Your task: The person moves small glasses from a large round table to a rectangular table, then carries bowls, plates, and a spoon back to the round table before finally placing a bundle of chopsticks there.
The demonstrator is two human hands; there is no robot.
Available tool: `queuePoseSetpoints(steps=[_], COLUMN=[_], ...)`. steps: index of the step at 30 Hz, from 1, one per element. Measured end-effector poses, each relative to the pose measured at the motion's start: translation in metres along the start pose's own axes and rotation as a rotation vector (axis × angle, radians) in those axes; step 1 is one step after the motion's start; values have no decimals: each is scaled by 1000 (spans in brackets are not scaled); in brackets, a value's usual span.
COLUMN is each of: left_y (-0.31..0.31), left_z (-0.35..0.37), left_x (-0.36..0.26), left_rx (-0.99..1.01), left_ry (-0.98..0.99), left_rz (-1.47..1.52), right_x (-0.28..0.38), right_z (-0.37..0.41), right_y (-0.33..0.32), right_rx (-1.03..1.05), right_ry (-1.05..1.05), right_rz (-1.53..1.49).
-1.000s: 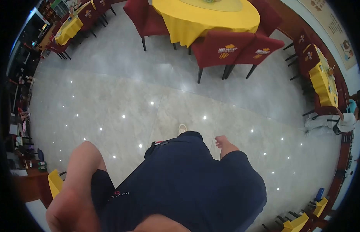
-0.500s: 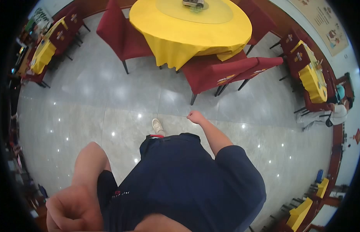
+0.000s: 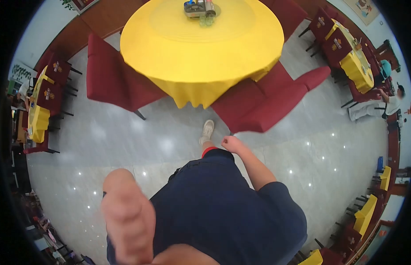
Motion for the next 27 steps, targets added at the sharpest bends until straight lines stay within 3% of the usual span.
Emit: queuePoseSetpoints(steps=[1,3,4,8,9,11,12,14,15,17,22,24,27], left_y=[-5,-16,-36,-69,-79,-103,-111,-121,-127,-133,-131,-123,-115], left_z=[19,72,128,227,246,288,302,341,360,391,460,493,533], left_x=[30,72,80,155,170,201,219,250,274,321,466,509,558], left_rx=[99,688,604,926,928,710,705,619,619,828,835,623,572], left_ry=[-185,-711,-645,-1228,-1239,-1605,-1614,-1936,-1936,-1674,-1714,-2021,-2143], left_rz=[110,6,-298,-517,-518,-579,-576,-401,-393,-546,-685,-565,-587], right_x=[-4,19,29,55,59,52,59,62,63,63,77,83,90], right_z=[-19,-44,-58,-123,-141,-172,-185,-211,-228,-257,-344,-383,-453], right_y=[4,-13,-24,-62,-70,-82,-92,-110,-115,-135,-181,-188,-192], right_rx=[-39,-80,-99,-203,-222,-262,-256,-230,-252,-290,-468,-501,-639], right_ry=[-21,-77,-85,-44,-61,-91,-86,104,104,109,123,181,104], right_rz=[-19,-100,-134,-219,-205,-195,-190,-374,-426,-416,-270,-260,-85])
Point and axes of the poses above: each hand's wrist, its own z-axis away from the middle knuckle, its own y-axis out of the palm, x = y × z, the point moved 5 cm from there along -z, towards the middle knuckle, and after that the axes turned 15 degrees about -x, right-handed, at the moved point
